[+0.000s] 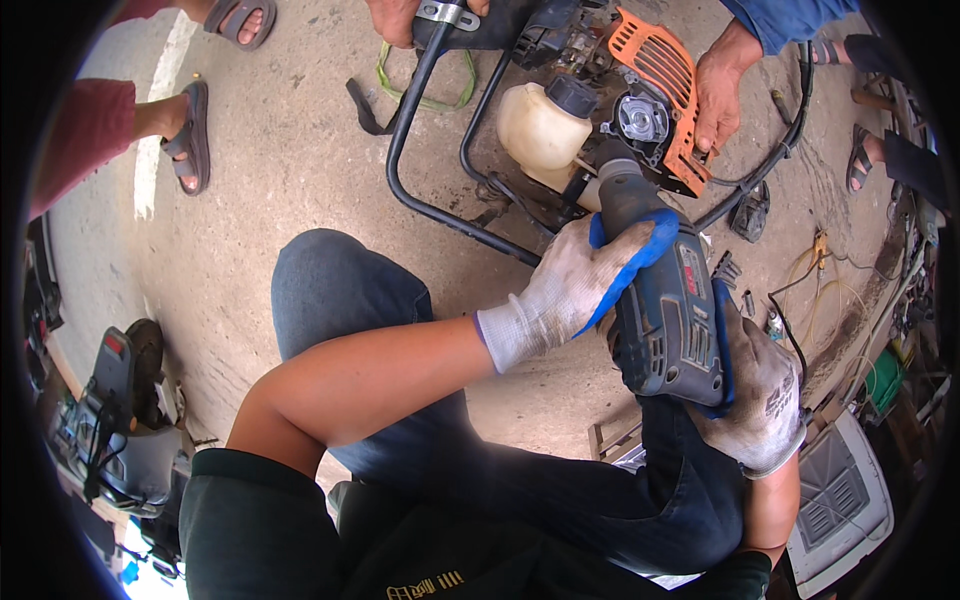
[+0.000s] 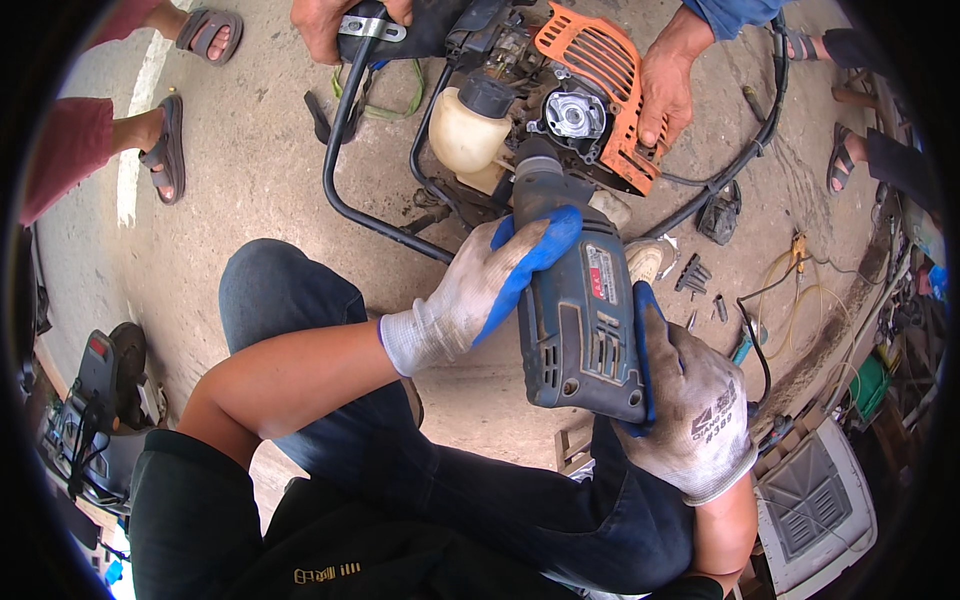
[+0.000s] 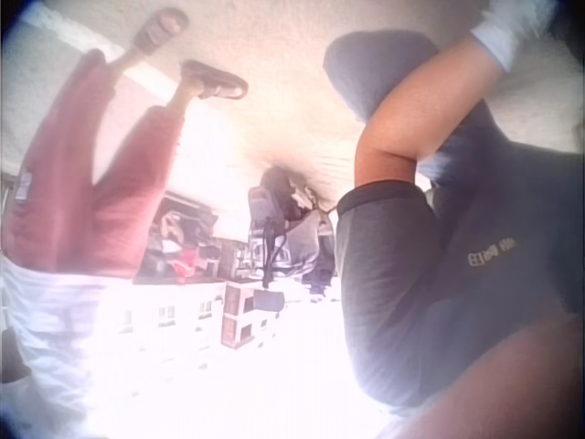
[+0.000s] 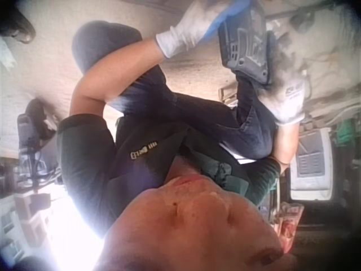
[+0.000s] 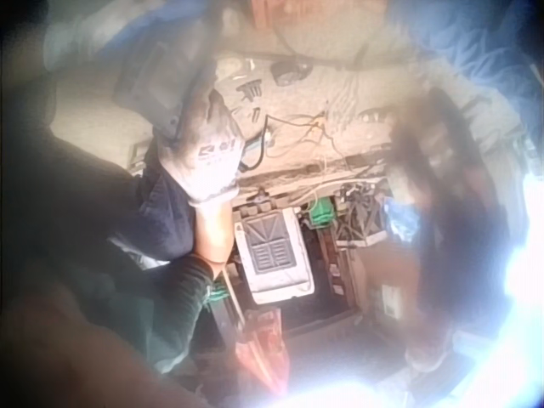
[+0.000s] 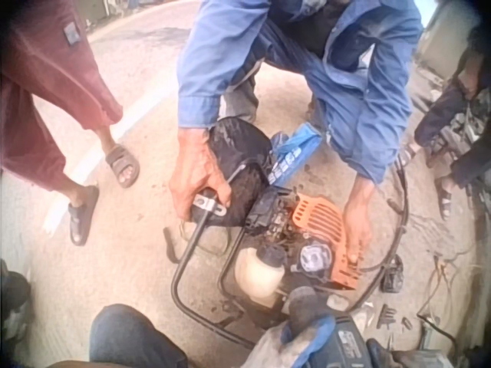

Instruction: The person selects a drill bit and attaches it to a cordless drill. Then the person kneels and uses the drill on a small engine while another person holds the engine steady.

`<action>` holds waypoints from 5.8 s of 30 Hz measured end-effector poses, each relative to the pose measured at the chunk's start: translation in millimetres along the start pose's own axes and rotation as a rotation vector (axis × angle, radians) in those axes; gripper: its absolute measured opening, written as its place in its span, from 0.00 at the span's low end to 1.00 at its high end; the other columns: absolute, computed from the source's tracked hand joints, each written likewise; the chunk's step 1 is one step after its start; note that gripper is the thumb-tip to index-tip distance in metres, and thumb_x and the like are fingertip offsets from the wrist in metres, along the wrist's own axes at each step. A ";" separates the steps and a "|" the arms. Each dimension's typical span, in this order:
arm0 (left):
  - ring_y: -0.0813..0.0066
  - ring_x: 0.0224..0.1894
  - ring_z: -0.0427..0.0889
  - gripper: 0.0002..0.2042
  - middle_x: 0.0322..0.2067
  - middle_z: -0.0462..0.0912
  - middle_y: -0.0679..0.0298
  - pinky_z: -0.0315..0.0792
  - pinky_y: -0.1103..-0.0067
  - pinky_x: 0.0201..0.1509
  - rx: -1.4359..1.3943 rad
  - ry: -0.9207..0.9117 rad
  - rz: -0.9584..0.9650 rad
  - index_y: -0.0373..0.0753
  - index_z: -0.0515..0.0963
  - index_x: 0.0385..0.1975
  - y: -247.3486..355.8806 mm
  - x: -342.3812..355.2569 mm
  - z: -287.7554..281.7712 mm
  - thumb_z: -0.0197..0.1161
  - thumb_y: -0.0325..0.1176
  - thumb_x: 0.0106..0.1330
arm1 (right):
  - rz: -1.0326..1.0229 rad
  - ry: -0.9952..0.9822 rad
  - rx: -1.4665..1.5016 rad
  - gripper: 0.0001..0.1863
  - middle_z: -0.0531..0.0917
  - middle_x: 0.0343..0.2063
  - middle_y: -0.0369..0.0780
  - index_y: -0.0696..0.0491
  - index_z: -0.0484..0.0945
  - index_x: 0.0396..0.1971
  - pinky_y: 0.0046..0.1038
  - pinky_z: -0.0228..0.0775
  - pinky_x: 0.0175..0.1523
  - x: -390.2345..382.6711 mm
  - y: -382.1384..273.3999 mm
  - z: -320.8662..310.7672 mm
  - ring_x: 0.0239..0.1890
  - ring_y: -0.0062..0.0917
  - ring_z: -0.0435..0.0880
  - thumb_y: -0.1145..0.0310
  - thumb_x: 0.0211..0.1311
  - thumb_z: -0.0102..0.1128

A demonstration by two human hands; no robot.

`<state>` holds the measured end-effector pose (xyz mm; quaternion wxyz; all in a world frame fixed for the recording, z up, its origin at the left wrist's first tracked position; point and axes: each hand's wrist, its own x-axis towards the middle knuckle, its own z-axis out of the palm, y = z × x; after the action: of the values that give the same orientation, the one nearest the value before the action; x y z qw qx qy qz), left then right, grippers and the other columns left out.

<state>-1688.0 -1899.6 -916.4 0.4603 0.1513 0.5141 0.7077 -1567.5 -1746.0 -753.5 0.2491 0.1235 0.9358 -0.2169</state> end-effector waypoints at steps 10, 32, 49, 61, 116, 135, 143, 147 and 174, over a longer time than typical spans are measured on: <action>0.64 0.39 0.86 0.22 0.36 0.85 0.50 0.79 0.70 0.47 0.388 0.005 0.267 0.29 0.79 0.49 -3.7 1.5 -5.3 0.61 0.46 0.74 | 0.028 -0.004 0.040 0.55 0.81 0.38 0.51 0.62 0.64 0.69 0.40 0.78 0.44 -4.8 -1.4 3.7 0.36 0.47 0.84 0.70 0.31 0.76; 0.56 0.45 0.85 0.22 0.48 0.83 0.50 0.78 0.69 0.54 0.602 -0.037 0.435 0.48 0.71 0.67 -15.3 2.2 -8.2 0.57 0.29 0.74 | 0.094 0.066 0.085 0.52 0.83 0.39 0.53 0.62 0.68 0.66 0.40 0.77 0.48 -3.0 4.4 7.4 0.40 0.49 0.85 0.69 0.32 0.77; 0.69 0.60 0.81 0.27 0.59 0.79 0.55 0.75 0.72 0.66 -0.189 -0.089 -0.407 0.34 0.67 0.68 7.1 8.7 -2.3 0.47 0.49 0.80 | 0.090 -0.003 0.093 0.55 0.80 0.40 0.50 0.57 0.67 0.68 0.42 0.76 0.45 -5.7 11.5 2.5 0.39 0.47 0.84 0.70 0.27 0.74; 0.66 0.60 0.81 0.28 0.61 0.77 0.54 0.76 0.68 0.65 0.107 -0.162 -0.355 0.36 0.65 0.69 0.2 2.8 -7.5 0.43 0.52 0.81 | 0.053 0.003 0.069 0.52 0.79 0.38 0.48 0.58 0.69 0.66 0.40 0.75 0.41 -6.8 15.3 -1.0 0.36 0.40 0.84 0.64 0.32 0.76; 0.65 0.57 0.83 0.25 0.55 0.82 0.52 0.76 0.71 0.63 -0.298 -0.018 -0.622 0.29 0.72 0.62 20.0 12.8 7.0 0.41 0.44 0.81 | 0.015 0.000 0.055 0.47 0.80 0.43 0.52 0.60 0.73 0.60 0.42 0.73 0.43 -6.5 33.6 -2.7 0.38 0.44 0.84 0.59 0.31 0.74; 0.64 0.59 0.82 0.25 0.58 0.79 0.51 0.76 0.69 0.64 -0.101 -0.051 -0.578 0.32 0.70 0.64 14.2 10.1 2.5 0.39 0.46 0.81 | 0.007 -0.006 0.057 0.46 0.81 0.42 0.51 0.61 0.74 0.59 0.43 0.72 0.43 -6.1 35.1 -0.2 0.38 0.43 0.83 0.59 0.31 0.75; 0.65 0.59 0.81 0.29 0.60 0.78 0.56 0.78 0.66 0.63 -0.011 -0.079 -0.541 0.40 0.66 0.69 8.6 4.9 -0.9 0.39 0.56 0.81 | -0.015 0.030 0.046 0.48 0.80 0.38 0.49 0.61 0.74 0.59 0.43 0.71 0.41 -3.6 35.8 -2.1 0.35 0.42 0.82 0.58 0.30 0.75; 0.66 0.59 0.81 0.27 0.60 0.78 0.54 0.77 0.68 0.63 -0.130 -0.088 -0.546 0.37 0.68 0.67 13.7 7.2 1.9 0.41 0.51 0.81 | -0.017 0.019 0.063 0.48 0.80 0.37 0.48 0.61 0.74 0.59 0.43 0.71 0.40 -4.1 36.9 -2.2 0.34 0.42 0.82 0.58 0.30 0.75; 0.68 0.57 0.82 0.25 0.56 0.81 0.54 0.74 0.72 0.65 -0.305 -0.056 -0.494 0.31 0.70 0.65 17.7 11.2 10.8 0.43 0.46 0.82 | -0.052 0.016 0.081 0.49 0.82 0.36 0.49 0.63 0.73 0.59 0.42 0.72 0.39 1.9 43.6 -12.5 0.32 0.43 0.83 0.60 0.27 0.75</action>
<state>-1695.3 -1885.1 -899.4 0.6501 -0.0297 0.4103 0.6389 -1559.5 -1701.8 -759.7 0.2307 0.1108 0.9311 -0.2600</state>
